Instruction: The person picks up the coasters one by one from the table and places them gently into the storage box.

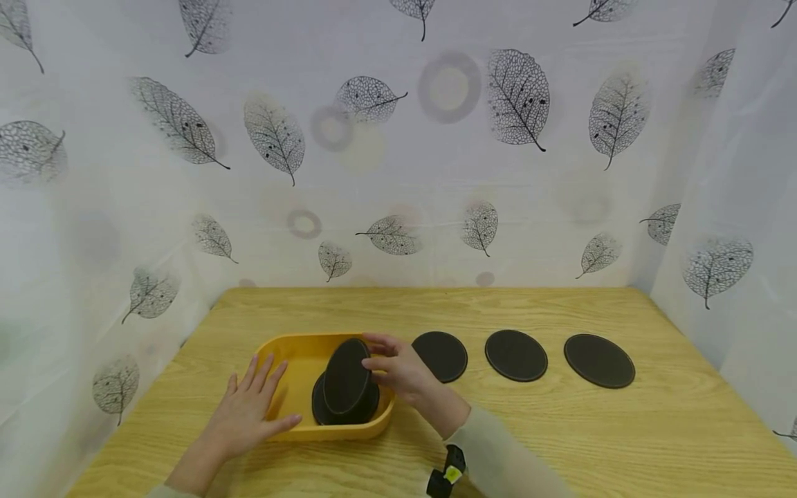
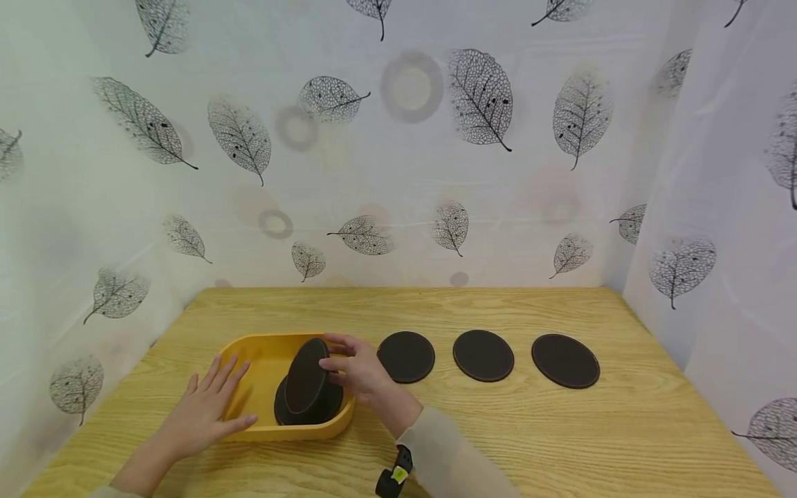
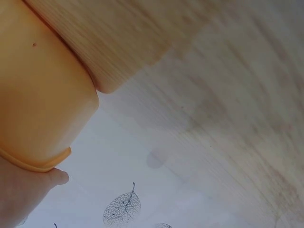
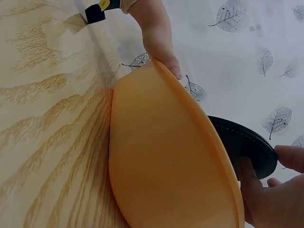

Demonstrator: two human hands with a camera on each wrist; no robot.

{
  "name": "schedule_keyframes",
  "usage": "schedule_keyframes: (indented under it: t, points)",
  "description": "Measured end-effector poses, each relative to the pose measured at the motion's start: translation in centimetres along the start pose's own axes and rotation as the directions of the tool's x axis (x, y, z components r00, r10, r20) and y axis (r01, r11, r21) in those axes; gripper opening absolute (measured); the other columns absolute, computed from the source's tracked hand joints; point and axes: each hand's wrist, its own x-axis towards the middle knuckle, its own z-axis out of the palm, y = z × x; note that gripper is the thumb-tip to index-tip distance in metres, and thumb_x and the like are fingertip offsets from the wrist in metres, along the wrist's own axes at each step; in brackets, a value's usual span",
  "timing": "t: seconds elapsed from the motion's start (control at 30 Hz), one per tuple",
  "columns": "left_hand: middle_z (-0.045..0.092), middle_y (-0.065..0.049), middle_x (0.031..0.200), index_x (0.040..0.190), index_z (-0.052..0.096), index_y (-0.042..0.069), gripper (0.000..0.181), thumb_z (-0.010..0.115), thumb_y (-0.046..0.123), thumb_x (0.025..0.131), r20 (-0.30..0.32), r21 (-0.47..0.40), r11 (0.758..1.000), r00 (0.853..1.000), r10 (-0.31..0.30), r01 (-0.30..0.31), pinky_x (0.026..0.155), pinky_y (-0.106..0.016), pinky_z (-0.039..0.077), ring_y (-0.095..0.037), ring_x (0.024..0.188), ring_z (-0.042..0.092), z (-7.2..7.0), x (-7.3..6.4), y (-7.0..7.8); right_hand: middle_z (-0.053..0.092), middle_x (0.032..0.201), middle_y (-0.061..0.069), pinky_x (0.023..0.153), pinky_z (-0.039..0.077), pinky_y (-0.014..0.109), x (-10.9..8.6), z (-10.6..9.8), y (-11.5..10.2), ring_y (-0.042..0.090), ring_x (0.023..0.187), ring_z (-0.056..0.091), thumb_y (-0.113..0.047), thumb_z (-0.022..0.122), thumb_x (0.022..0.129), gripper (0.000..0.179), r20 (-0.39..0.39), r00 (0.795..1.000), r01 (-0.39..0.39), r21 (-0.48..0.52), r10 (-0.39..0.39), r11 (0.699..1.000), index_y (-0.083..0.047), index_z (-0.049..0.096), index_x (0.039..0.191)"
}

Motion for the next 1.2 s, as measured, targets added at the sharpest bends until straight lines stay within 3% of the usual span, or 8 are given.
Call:
schedule_keyframes:
  t: [0.2, 0.37, 0.53, 0.7, 1.2]
  points:
    - [0.017, -0.025, 0.141, 0.137, 0.028, 0.001, 0.086, 0.054, 0.056, 0.077, 0.011, -0.003, 1.000, 1.000, 0.001, -0.001, 0.092, -0.066, 0.010, -0.042, 0.129, 0.006, 0.0, 0.0, 0.0, 0.045, 0.110, 0.016, 0.079, 0.047, 0.028, -0.1, 0.1, -0.2, 0.017, 0.089, 0.054, 0.009, 0.052, 0.083, 0.046, -0.017, 1.000, 0.016, 0.055, -0.015, 0.998, 0.005, 0.040, 0.128]
    - [0.017, -0.025, 0.141, 0.137, 0.028, 0.001, 0.086, 0.053, 0.057, 0.077, 0.012, 0.011, 1.000, 1.000, 0.006, -0.006, 0.092, -0.066, 0.010, -0.042, 0.129, 0.007, 0.0, 0.0, 0.0, 0.044, 0.110, 0.016, 0.081, 0.046, 0.029, -0.4, -0.2, -0.5, 0.020, 0.094, 0.052, 0.009, 0.051, 0.083, 0.048, -0.019, 0.999, 0.035, 0.042, -0.034, 0.999, 0.007, 0.037, 0.129]
    - [0.018, -0.025, 0.141, 0.136, 0.028, 0.001, 0.086, 0.053, 0.058, 0.077, 0.013, 0.021, 1.000, 1.000, 0.006, -0.006, 0.092, -0.066, 0.010, -0.042, 0.128, 0.008, 0.0, 0.1, 0.0, 0.041, 0.117, 0.022, 0.083, 0.045, 0.030, -0.8, -0.8, -1.0, 0.019, 0.096, 0.052, 0.005, 0.052, 0.084, 0.049, 0.015, 0.998, 0.058, -0.033, -0.058, 0.998, 0.008, 0.035, 0.130]
    - [0.019, -0.025, 0.140, 0.136, 0.030, 0.000, 0.086, 0.054, 0.057, 0.076, 0.010, 0.025, 1.000, 1.000, 0.005, -0.006, 0.092, -0.066, 0.010, -0.043, 0.128, 0.010, 0.0, 0.1, 0.1, 0.042, 0.119, 0.023, 0.084, 0.044, 0.032, -1.1, -1.6, -1.3, 0.028, 0.105, 0.050, 0.001, 0.055, 0.084, 0.048, 0.038, 0.996, 0.083, -0.110, -0.079, 0.991, 0.006, 0.039, 0.128]
    - [0.020, -0.025, 0.140, 0.136, 0.030, 0.000, 0.087, 0.052, 0.059, 0.076, 0.011, 0.027, 1.000, 1.000, 0.004, -0.004, 0.092, -0.066, 0.010, -0.044, 0.127, 0.010, -0.1, 0.0, 0.1, 0.044, 0.120, 0.023, 0.086, 0.044, 0.034, -1.9, -4.0, -2.4, 0.027, 0.104, 0.051, -0.004, 0.057, 0.084, 0.048, -0.023, 0.995, 0.090, -0.245, -0.099, 0.965, 0.008, 0.040, 0.128]
